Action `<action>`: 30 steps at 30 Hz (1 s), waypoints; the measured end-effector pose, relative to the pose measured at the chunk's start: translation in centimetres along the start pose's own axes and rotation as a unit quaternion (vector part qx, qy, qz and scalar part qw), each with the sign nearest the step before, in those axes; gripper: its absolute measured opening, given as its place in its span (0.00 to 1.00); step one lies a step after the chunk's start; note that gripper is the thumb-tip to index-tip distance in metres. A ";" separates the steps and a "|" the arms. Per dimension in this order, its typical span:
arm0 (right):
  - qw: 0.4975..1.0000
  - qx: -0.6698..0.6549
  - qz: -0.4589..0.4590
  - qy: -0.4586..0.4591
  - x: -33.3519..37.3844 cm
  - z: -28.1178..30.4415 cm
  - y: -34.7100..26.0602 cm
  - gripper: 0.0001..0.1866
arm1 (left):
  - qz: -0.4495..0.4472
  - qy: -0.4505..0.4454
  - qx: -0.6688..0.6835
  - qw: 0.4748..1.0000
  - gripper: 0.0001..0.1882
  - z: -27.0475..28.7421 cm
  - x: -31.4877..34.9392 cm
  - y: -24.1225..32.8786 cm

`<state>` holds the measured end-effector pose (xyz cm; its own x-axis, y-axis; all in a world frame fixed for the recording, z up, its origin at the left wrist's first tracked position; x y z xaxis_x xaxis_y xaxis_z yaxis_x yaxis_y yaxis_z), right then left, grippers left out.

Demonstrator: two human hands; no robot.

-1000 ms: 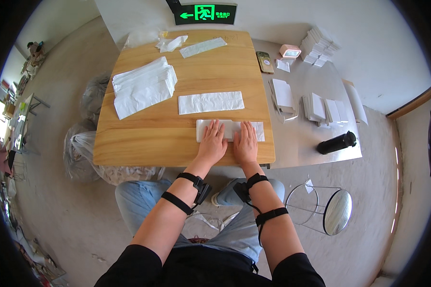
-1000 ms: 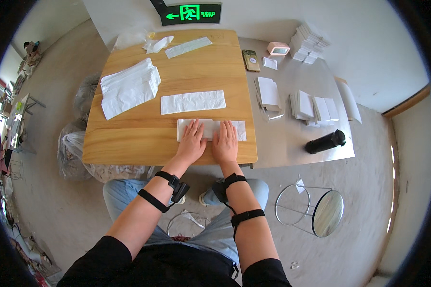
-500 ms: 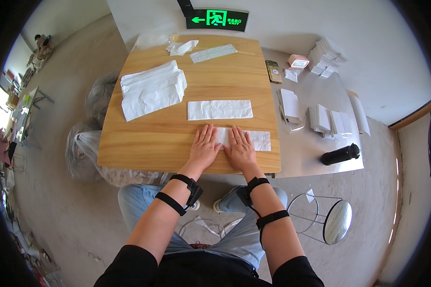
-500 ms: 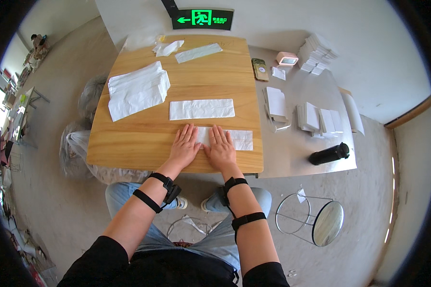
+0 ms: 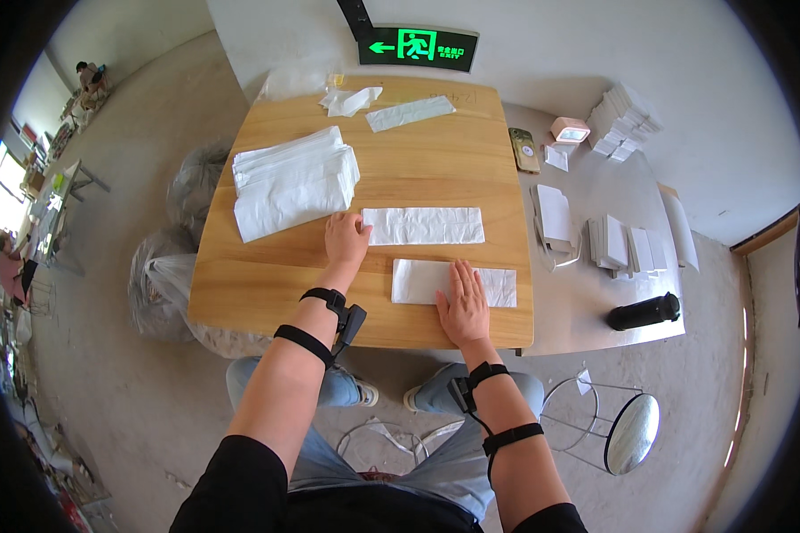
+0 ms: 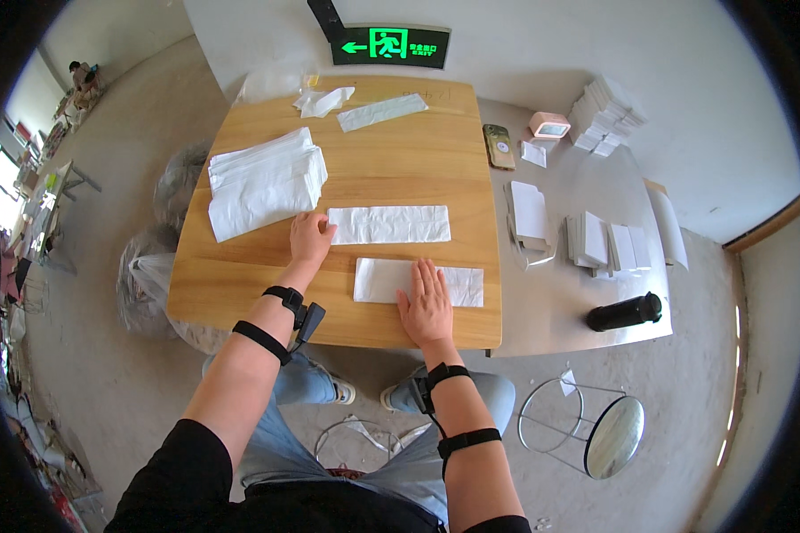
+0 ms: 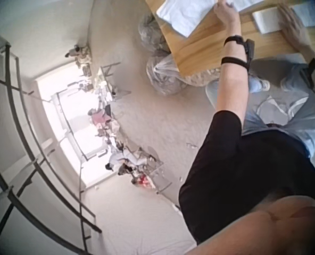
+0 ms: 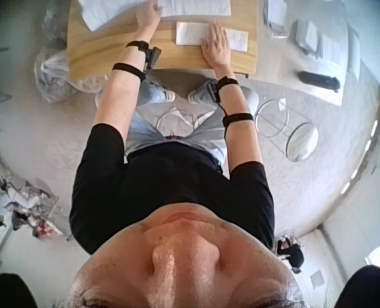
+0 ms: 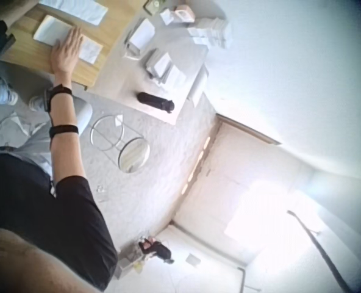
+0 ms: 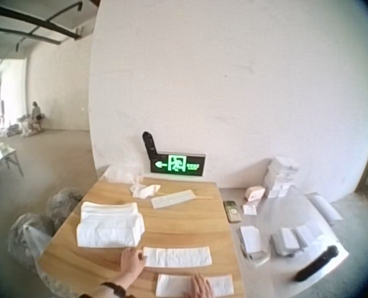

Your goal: Folding and stacking white filter sheets at a workstation in a workshop environment.

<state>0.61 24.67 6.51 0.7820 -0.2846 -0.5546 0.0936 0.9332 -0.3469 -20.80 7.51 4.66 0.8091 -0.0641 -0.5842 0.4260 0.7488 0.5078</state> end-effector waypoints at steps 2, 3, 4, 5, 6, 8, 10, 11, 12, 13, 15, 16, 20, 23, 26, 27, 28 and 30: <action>1.000 0.004 -0.003 -0.001 0.3 -0.1 0.4 0.27 | 0.028 -0.021 0.022 0.999 0.11 -0.8 0.3 -0.3; 1.000 0.005 -0.004 -0.004 0.3 -0.2 0.6 0.27 | 0.027 -0.021 0.023 0.999 0.11 -1.1 0.3 -0.1; 1.000 0.004 -0.004 -0.004 0.2 -0.2 0.5 0.27 | 0.031 -0.011 0.028 0.999 0.10 -1.0 0.3 -0.3; 1.000 0.001 -0.006 -0.005 0.2 -0.2 0.5 0.26 | 0.034 0.000 0.032 0.999 0.10 -0.8 0.3 -0.5; 1.000 -0.003 -0.008 -0.005 0.1 -0.2 0.4 0.25 | 0.035 0.001 0.030 0.999 0.10 -0.8 0.4 -0.7; 1.000 -0.006 -0.008 0.003 0.1 -0.1 0.6 0.25 | 0.051 -0.007 0.046 0.998 0.10 -1.0 0.6 -0.6; 1.000 -0.010 -0.007 0.013 0.1 0.0 0.7 0.25 | 0.052 -0.015 0.045 0.998 0.10 -1.1 0.8 -0.4; 1.000 -0.016 -0.010 0.019 0.1 0.1 0.7 0.24 | 0.053 -0.024 0.043 0.997 0.10 -1.2 0.9 -0.4; 0.999 -0.022 -0.013 0.026 0.1 0.2 0.8 0.23 | 0.051 -0.023 0.044 0.997 0.10 -1.2 1.0 -0.2; 0.999 -0.023 -0.012 0.028 0.1 0.2 0.8 0.23 | 0.021 0.000 0.025 0.999 0.11 -0.8 1.0 0.2; 0.999 -0.027 -0.010 0.028 0.2 0.1 0.8 0.23 | -0.010 0.023 0.006 1.000 0.13 -0.3 1.2 0.6; 0.999 -0.026 -0.010 0.030 0.2 0.2 0.8 0.23 | -0.020 0.021 0.000 1.000 0.14 -0.3 1.3 0.8; 0.999 -0.032 -0.018 0.026 0.2 0.3 0.8 0.22 | -0.063 0.043 -0.015 0.997 0.16 0.1 1.7 1.5; 0.999 -0.033 -0.017 0.027 0.2 0.4 0.7 0.22 | -0.070 0.042 -0.024 0.996 0.17 0.0 1.9 1.5; 0.999 -0.034 -0.018 0.027 0.3 0.3 0.9 0.21 | -0.069 0.033 -0.035 0.996 0.19 -0.2 1.9 1.7; 0.999 -0.034 -0.019 0.027 0.3 0.2 1.0 0.21 | -0.070 0.032 -0.034 0.996 0.19 -0.2 1.9 1.8; 0.999 -0.035 -0.019 0.027 0.3 0.2 1.0 0.21 | -0.069 0.032 -0.040 0.996 0.19 -0.2 1.9 1.7; 0.999 -0.036 -0.019 0.027 0.2 0.2 1.0 0.21 | -0.068 0.032 -0.045 0.996 0.20 -0.2 1.9 1.7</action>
<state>1.02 25.56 6.18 0.7436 -0.3333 -0.5796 0.0762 0.9035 -0.4219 -18.60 8.80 4.31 0.7178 -0.1284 -0.6843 0.4890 0.7926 0.3642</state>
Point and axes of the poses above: each hand's wrist, its own x-axis away from the middle knuckle, its own z-axis out of the back of the hand, y = z × x, the point moved 10 cm from there along -x, towards the middle knuckle, and after that the axes turned 13 degrees about y, right-handed, at the moved point
